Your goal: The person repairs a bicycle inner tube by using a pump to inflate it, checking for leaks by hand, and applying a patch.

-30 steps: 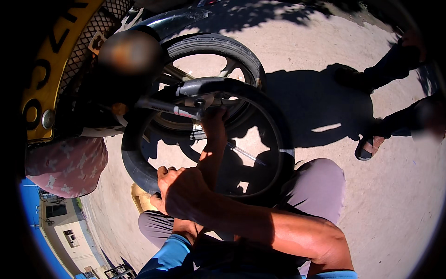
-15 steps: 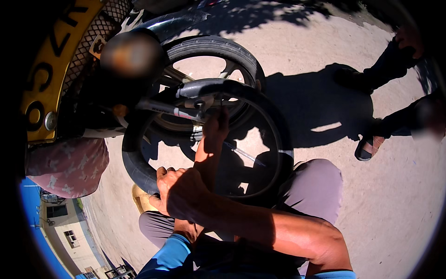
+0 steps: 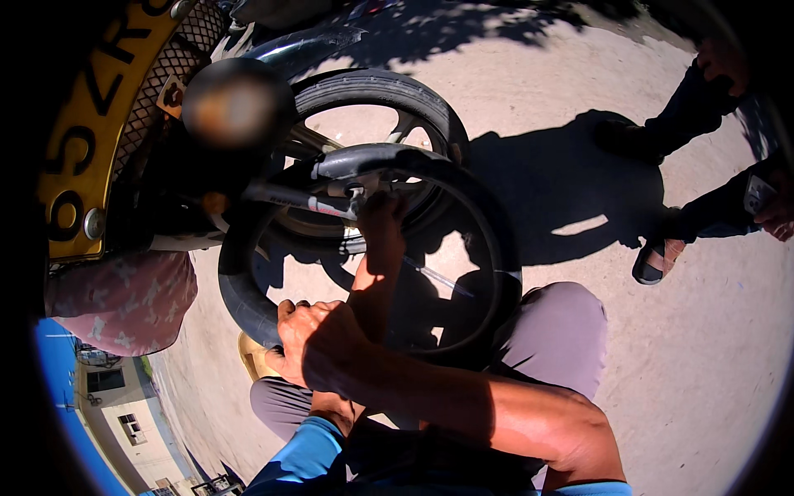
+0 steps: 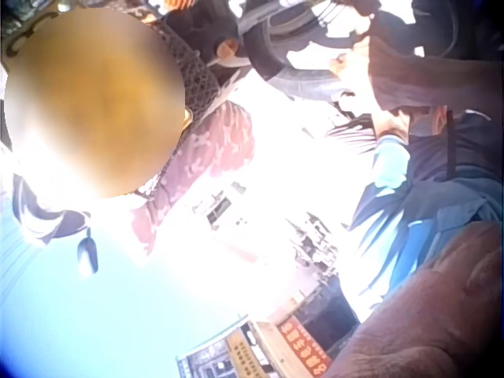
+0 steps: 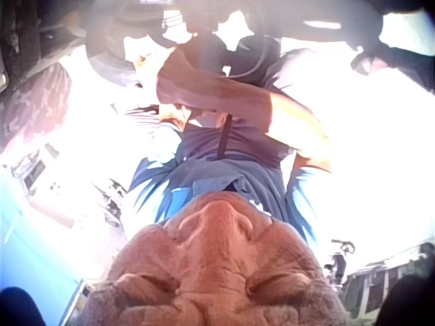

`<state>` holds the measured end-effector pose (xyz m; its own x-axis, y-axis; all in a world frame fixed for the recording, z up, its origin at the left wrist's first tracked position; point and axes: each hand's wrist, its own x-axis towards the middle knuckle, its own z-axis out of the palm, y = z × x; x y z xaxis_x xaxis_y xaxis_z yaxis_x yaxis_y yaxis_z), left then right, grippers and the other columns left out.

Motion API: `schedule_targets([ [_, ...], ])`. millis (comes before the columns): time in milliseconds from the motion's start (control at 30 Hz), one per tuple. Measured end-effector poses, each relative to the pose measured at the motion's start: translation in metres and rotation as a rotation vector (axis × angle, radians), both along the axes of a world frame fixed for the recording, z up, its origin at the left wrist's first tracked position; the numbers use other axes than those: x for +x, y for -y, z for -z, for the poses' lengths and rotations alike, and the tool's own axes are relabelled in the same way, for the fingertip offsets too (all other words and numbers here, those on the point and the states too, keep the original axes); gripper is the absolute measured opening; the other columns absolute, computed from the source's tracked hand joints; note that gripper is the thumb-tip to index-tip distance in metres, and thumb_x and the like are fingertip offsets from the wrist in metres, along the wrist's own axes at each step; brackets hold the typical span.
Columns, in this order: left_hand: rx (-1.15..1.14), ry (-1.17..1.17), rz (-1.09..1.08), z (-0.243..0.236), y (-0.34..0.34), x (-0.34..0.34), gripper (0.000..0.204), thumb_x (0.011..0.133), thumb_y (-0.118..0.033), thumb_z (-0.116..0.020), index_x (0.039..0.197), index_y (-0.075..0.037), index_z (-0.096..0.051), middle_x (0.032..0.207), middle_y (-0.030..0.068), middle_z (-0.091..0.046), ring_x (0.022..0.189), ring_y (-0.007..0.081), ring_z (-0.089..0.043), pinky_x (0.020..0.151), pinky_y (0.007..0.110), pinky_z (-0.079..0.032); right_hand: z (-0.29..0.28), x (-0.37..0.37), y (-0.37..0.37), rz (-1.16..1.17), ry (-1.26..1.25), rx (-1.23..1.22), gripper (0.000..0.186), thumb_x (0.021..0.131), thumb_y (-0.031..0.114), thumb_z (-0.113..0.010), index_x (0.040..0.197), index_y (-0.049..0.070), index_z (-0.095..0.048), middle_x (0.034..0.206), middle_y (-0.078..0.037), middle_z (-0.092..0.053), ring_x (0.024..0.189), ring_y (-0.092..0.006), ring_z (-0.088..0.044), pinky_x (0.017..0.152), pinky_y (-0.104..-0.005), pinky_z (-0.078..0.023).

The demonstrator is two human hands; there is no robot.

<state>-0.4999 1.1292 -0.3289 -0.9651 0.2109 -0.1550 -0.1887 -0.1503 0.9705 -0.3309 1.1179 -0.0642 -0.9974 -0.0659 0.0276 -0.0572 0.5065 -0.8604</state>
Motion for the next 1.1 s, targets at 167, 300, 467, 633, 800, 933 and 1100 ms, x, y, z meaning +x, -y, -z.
schedule_targets([
  [167, 0.261, 0.266, -0.048, -0.01, -0.006, 0.004, 0.021, 0.086, 0.006, -0.067, 0.105, -0.002, -0.063, 0.099, 0.0089, -0.065, 0.091, 0.0218, -0.067, 0.076, 0.034, -0.06, 0.003, -0.003, -0.003, 0.002, 0.02, -0.023, 0.061, 0.08, 0.046, -0.064, 0.109, -0.007, -0.063, 0.082, -0.021, -0.072, 0.072, -0.0358, -0.073, 0.067, -0.0462, -0.054],
  [300, 0.351, 0.365, -0.063, -0.022, -0.002, 0.007, 0.019, 0.087, 0.005, -0.067, 0.103, -0.003, -0.063, 0.097, 0.0075, -0.065, 0.091, 0.0208, -0.066, 0.078, 0.033, -0.059, -0.003, -0.004, -0.003, -0.023, 0.049, 0.018, 0.062, 0.08, 0.046, -0.064, 0.111, -0.008, -0.063, 0.085, -0.021, -0.072, 0.073, -0.0353, -0.073, 0.067, -0.0452, -0.055],
  [467, 0.233, 0.232, -0.129, -0.04, -0.011, 0.017, 0.02, 0.087, 0.005, -0.067, 0.105, -0.003, -0.063, 0.103, 0.0076, -0.065, 0.094, 0.0199, -0.065, 0.082, 0.032, -0.059, -0.007, 0.001, -0.01, 0.012, -0.008, 0.029, 0.063, 0.08, 0.046, -0.063, 0.112, -0.009, -0.062, 0.085, -0.022, -0.072, 0.073, -0.0352, -0.073, 0.067, -0.045, -0.056],
  [633, 0.101, 0.095, -0.084, -0.039, -0.007, 0.016, 0.026, 0.087, 0.005, -0.067, 0.111, -0.002, -0.062, 0.11, 0.0083, -0.063, 0.099, 0.0211, -0.063, 0.086, 0.034, -0.058, -0.006, 0.0, -0.003, 0.008, 0.015, 0.023, 0.063, 0.08, 0.046, -0.063, 0.111, -0.009, -0.062, 0.085, -0.022, -0.072, 0.073, -0.0353, -0.073, 0.068, -0.0457, -0.055],
  [800, 0.065, 0.132, -0.04, -0.03, -0.005, 0.006, 0.023, 0.087, 0.004, -0.067, 0.108, -0.003, -0.061, 0.106, 0.0075, -0.062, 0.096, 0.02, -0.062, 0.082, 0.033, -0.056, -0.007, -0.001, -0.001, -0.009, 0.028, 0.031, 0.062, 0.08, 0.046, -0.063, 0.11, -0.008, -0.063, 0.085, -0.021, -0.072, 0.074, -0.0353, -0.073, 0.068, -0.0464, -0.055],
  [933, 0.059, 0.186, -0.015, -0.032, -0.008, 0.0, 0.02, 0.088, 0.003, -0.066, 0.106, -0.004, -0.061, 0.103, 0.0069, -0.062, 0.092, 0.0191, -0.062, 0.079, 0.032, -0.055, -0.012, 0.0, -0.002, -0.015, 0.037, 0.045, 0.062, 0.08, 0.046, -0.063, 0.11, -0.008, -0.063, 0.085, -0.021, -0.072, 0.074, -0.0354, -0.073, 0.069, -0.047, -0.055],
  [1100, 0.103, 0.295, 0.001, -0.029, 0.007, 0.018, 0.017, 0.088, 0.002, -0.065, 0.103, -0.004, -0.061, 0.099, 0.0061, -0.061, 0.089, 0.018, -0.061, 0.076, 0.031, -0.054, 0.0, -0.003, 0.008, 0.062, 0.021, 0.041, 0.06, 0.08, 0.046, -0.063, 0.109, -0.006, -0.063, 0.084, -0.02, -0.072, 0.074, -0.036, -0.073, 0.071, -0.0473, -0.054],
])
